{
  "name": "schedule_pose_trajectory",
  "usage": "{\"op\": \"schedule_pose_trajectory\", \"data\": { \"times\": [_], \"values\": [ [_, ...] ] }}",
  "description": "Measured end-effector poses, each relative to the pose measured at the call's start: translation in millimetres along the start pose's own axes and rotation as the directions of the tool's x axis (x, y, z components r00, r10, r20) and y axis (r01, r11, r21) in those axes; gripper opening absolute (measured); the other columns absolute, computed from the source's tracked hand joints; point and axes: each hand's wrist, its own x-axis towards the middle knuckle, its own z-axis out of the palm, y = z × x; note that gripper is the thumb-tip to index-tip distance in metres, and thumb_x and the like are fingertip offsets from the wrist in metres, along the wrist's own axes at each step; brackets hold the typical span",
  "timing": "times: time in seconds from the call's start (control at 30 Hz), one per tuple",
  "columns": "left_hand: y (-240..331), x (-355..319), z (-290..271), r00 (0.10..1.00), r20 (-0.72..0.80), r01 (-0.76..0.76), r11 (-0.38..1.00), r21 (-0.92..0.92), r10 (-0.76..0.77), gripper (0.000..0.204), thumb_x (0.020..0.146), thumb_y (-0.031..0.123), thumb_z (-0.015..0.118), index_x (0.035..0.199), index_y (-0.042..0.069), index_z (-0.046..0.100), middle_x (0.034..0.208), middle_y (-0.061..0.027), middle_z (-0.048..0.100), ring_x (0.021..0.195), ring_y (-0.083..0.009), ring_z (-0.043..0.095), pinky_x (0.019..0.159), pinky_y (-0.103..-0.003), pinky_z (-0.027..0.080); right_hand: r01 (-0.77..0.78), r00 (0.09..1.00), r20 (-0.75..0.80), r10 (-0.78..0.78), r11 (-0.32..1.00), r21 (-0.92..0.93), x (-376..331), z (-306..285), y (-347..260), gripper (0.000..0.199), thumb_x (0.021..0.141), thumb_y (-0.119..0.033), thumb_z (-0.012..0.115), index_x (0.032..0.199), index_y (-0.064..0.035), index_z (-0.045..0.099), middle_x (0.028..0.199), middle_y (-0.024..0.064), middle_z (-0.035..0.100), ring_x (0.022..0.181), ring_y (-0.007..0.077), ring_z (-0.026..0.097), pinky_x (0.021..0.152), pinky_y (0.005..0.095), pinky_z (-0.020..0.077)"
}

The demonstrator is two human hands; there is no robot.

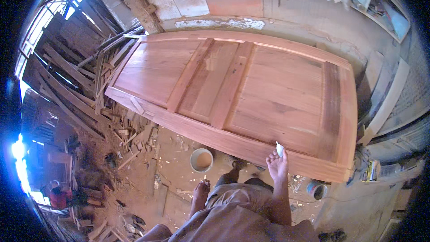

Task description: The person rubs the surface of a wood door panel by hand, applies adhesive from a tube to various points on the panel surface, and then wipes the adhesive across the wood using a small cloth.

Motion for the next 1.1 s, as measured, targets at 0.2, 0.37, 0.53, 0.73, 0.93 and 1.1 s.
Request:
{"op": "schedule_pose_trajectory", "data": {
  "times": [0.2, 0.37, 0.53, 0.73, 0.93, 1.1],
  "values": [
    [49, 68, 0, 0.969, -0.169, -0.211, 0.956, -0.204, 0.178, 0.026, 0.097, 0.019, 0.049, 0.115, 0.002, 0.057, 0.106, -0.011, 0.065, 0.091, -0.0199, 0.063, 0.07, -0.028, 0.05, -0.215, 0.976, -0.012, 0.216, 0.967, -0.138, 82, 78, 46, 0.028, 0.09, -0.039, 0.061, 0.107, -0.016, 0.059, 0.082, -0.0025, 0.055, 0.077, 0.013, 0.052, 0.077, 0.0341, 0.0442],
    [95, 115, 5, 0.916, -0.237, -0.364, 0.918, -0.155, 0.323, 0.018, 0.095, 0.02, 0.052, 0.104, 0.007, 0.058, 0.08, -0.0008, 0.055, 0.074, -0.0124, 0.055, 0.065, -0.025, 0.046, -0.22, 0.972, 0.027, 0.233, 0.945, -0.243, 167, 129, 79, 0.028, 0.093, -0.039, 0.059, 0.109, -0.0165, 0.059, 0.083, -0.0021, 0.055, 0.076, 0.0127, 0.052, 0.076, 0.0341, 0.0451],
    [139, 132, 30, 0.823, -0.481, -0.427, 0.888, -0.173, 0.302, 0.025, 0.098, 0.021, 0.052, 0.115, 0.004, 0.053, 0.074, 0.0017, 0.051, 0.063, -0.0091, 0.048, 0.055, -0.021, 0.041, -0.104, 0.982, 0.114, 0.149, 0.937, -0.334, 250, 174, 75, 0.026, 0.095, -0.04, 0.056, 0.107, -0.0172, 0.057, 0.081, -0.0029, 0.054, 0.074, 0.0106, 0.053, 0.073, 0.0326, 0.0466],
    [206, 155, 124, 0.626, -0.437, -0.536, 0.764, 0.359, 0.645, 0.036, 0.099, 0.025, 0.052, 0.125, 0.001, 0.05, 0.09, -0.0067, 0.064, 0.071, -0.0132, 0.063, 0.057, -0.025, 0.049, -0.006, 1.0, 0.024, 0.019, 0.881, -0.472, 355, 197, 71, 0.028, 0.093, -0.039, 0.061, 0.106, -0.015, 0.058, 0.078, -0.0028, 0.057, 0.068, 0.01, 0.055, 0.065, 0.0303, 0.048],
    [220, 217, 187, 0.685, -0.109, -0.563, 0.619, 0.547, 0.72, 0.035, 0.101, 0.02, 0.046, 0.129, -0.001, 0.049, 0.113, -0.0142, 0.064, 0.077, -0.0159, 0.066, 0.062, -0.026, 0.052, 0.217, 0.976, 0.191, -0.104, 0.516, -0.828, 438, 207, 80, 0.03, 0.094, -0.033, 0.061, 0.107, -0.0058, 0.059, 0.074, -0.001, 0.057, 0.061, 0.0075, 0.055, 0.054, 0.0233, 0.0469],
    [206, 239, 191, 0.589, 0.045, -0.495, 0.316, 0.809, 0.807, 0.03, 0.1, 0.013, 0.044, 0.125, -0.001, 0.053, 0.113, -0.0136, 0.065, 0.092, -0.0209, 0.064, 0.078, -0.032, 0.051, 0.184, 0.982, 0.137, -0.128, 0.511, -0.839, 470, 220, 88, 0.029, 0.095, -0.032, 0.061, 0.105, -0.0051, 0.06, 0.071, 0.0003, 0.058, 0.058, 0.0077, 0.055, 0.05, 0.0237, 0.0465]
  ]
}}
